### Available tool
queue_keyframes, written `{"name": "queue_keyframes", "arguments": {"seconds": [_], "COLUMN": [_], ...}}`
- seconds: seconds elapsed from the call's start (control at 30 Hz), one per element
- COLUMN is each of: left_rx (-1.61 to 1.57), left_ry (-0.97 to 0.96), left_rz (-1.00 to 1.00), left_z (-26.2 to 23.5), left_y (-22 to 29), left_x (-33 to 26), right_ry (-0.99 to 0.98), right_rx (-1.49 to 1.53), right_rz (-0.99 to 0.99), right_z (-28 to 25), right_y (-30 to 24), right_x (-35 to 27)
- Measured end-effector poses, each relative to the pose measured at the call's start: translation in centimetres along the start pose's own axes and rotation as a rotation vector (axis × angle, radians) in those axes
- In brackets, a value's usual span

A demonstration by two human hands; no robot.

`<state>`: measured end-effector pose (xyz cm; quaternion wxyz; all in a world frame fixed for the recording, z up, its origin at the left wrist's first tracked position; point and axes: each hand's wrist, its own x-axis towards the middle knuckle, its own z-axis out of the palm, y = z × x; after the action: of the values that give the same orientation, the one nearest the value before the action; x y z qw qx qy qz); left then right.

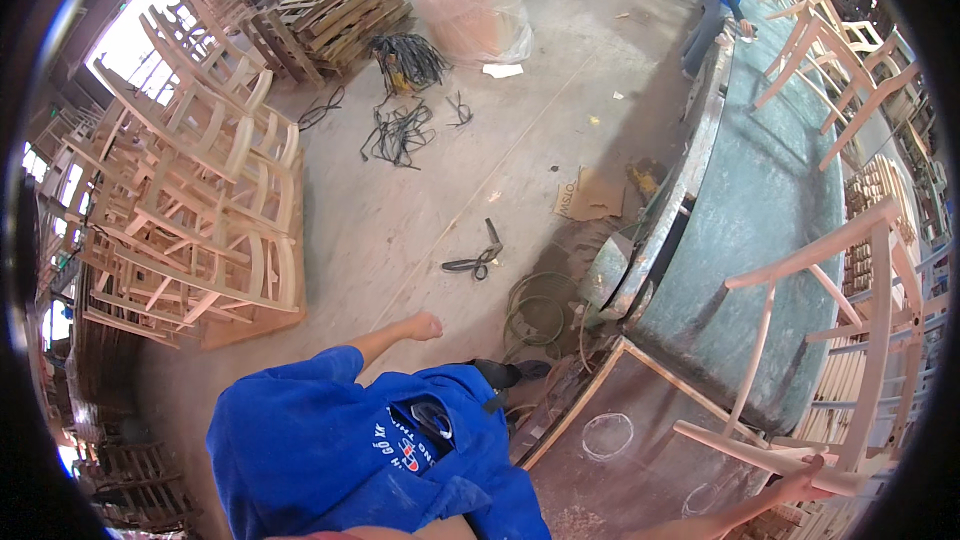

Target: The person lifts and stacks wooden chair frames, then wraps and ties them with black straps to secure the bundle. The person repeatedly adjusts the straps and repositions the chairs to ensure they are tightly bound.

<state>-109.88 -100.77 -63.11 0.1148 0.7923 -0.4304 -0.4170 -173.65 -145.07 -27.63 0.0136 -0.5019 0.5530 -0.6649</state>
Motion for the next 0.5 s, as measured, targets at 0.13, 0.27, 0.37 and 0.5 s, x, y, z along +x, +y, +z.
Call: {"name": "queue_keyframes", "arguments": {"seconds": [0.13, 0.27, 0.37, 0.5], "left_rx": [-0.066, 0.049, -0.044, -0.106], "left_ry": [0.029, -0.048, -0.107, -0.079], "left_rz": [-0.100, -0.119, -0.247, -0.233], "left_z": [-0.3, -1.1, -1.3, -1.3], "left_y": [0.4, 0.5, 0.7, 0.7], "left_x": [-1.5, -2.2, -2.1, -1.2], "right_ry": [0.026, 0.047, 0.036, 0.048], "right_rx": [-0.081, -0.050, -0.048, -0.030], "right_rz": [0.042, 0.069, 0.061, 0.021], "right_z": [-0.4, -0.4, -0.3, -0.1], "right_y": [0.0, 0.9, 0.7, 0.2], "right_x": [-0.2, -0.1, 0.0, -0.1]}}
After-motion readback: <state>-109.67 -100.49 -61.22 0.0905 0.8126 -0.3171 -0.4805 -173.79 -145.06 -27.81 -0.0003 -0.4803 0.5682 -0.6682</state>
